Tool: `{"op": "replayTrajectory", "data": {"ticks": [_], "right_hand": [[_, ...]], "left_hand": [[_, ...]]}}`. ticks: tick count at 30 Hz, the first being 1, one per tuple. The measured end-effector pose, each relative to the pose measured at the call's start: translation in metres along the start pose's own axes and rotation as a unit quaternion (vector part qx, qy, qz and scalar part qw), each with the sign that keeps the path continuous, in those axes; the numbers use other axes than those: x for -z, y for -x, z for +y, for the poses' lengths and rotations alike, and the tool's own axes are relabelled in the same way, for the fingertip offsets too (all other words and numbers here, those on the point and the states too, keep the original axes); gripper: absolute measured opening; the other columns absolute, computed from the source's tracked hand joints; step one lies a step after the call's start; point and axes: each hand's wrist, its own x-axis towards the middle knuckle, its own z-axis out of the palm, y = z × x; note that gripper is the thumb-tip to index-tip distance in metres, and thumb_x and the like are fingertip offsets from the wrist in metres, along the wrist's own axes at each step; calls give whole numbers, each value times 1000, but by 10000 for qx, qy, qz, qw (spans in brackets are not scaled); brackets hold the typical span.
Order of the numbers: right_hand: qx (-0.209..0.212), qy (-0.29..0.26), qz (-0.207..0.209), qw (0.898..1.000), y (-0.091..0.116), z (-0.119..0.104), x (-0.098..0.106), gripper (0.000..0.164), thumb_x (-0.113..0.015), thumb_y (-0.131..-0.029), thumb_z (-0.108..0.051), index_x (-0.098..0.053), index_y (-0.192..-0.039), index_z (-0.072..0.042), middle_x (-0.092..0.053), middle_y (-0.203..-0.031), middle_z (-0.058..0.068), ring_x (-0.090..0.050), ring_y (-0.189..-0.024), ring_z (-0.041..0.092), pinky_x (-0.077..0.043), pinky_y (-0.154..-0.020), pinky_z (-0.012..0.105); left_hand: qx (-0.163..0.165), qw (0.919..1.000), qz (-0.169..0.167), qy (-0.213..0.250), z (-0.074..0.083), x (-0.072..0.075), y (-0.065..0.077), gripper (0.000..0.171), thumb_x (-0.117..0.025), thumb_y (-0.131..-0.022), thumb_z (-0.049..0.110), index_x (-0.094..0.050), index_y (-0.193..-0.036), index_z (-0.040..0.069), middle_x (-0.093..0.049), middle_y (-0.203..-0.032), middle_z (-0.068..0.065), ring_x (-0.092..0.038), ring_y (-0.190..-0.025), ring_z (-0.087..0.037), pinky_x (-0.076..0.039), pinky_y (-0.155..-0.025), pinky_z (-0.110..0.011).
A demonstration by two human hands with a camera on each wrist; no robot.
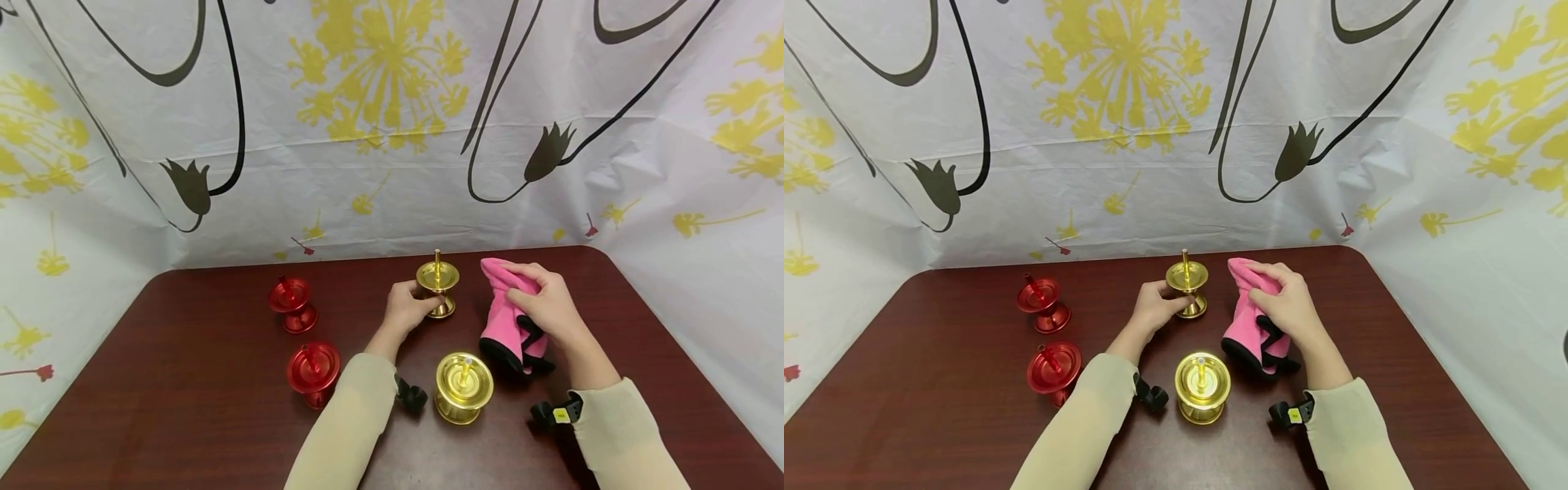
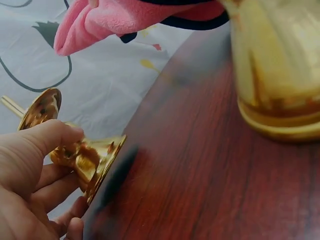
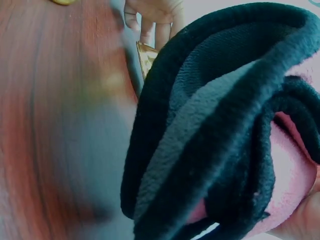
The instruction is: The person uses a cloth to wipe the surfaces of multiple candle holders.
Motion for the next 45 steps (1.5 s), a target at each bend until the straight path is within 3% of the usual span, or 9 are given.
{"op": "replayTrajectory", "data": {"ticks": [6, 14, 20, 25, 34, 45], "right_hand": [[280, 7, -105, 9996, 3, -10, -2, 41, -65, -85, 1, -68, -125, -6, -60, -97, -14, -52, -85, 6, -45, -67, 14], [818, -211, -180, 9963, 7, -24, -4, 43, -66, -80, 7, -70, -121, -4, -61, -102, -16, -54, -88, 2, -46, -68, 11], [1225, -480, -319, 9908, 12, -39, -6, 46, -64, -78, 13, -72, -118, -7, -62, -107, -7, -59, -94, 5, -49, -70, 12], [1743, -251, -324, 9838, 16, -45, -6, 50, -64, -75, 16, -74, -116, -11, -62, -108, -3, -58, -95, 6, -48, -66, 14], [3032, 439, -59, 9519, 20, -64, 4, 50, -66, -69, 14, -76, -109, -13, -69, -111, 2, -56, -104, 5, -43, -67, 13], [4164, 1013, -121, 9035, 37, -95, 6, 41, -63, -67, 3, -77, -103, -13, -67, -100, 2, -55, -94, 11, -40, -71, 15]], "left_hand": [[-242, 9995, -133, 166, 6, 6, 9, 35, -81, -81, 17, -71, -112, 9, -75, -107, -7, -67, -101, -18, -56, -83, -32], [-982, 9941, -330, 314, 17, 17, 28, 37, -80, -80, 15, -67, -115, 8, -75, -107, -8, -65, -95, -16, -54, -84, -32], [-1167, 9921, -315, 342, 29, 24, 44, 38, -79, -81, 16, -68, -117, 9, -74, -110, -8, -67, -98, -19, -55, -87, -33], [-1372, 9898, -226, 299, 37, 29, 52, 36, -78, -82, 15, -68, -116, 7, -74, -109, -9, -67, -96, -17, -56, -87, -34], [-1816, 9827, -267, 257, 51, 35, 70, 33, -77, -81, 11, -69, -113, 6, -74, -105, -10, -66, -90, -14, -56, -82, -26], [-2201, 9754, -93, -27, 54, 50, 105, 35, -79, -80, 13, -70, -114, 10, -73, -102, -3, -66, -88, -11, -57, -76, -24]]}}
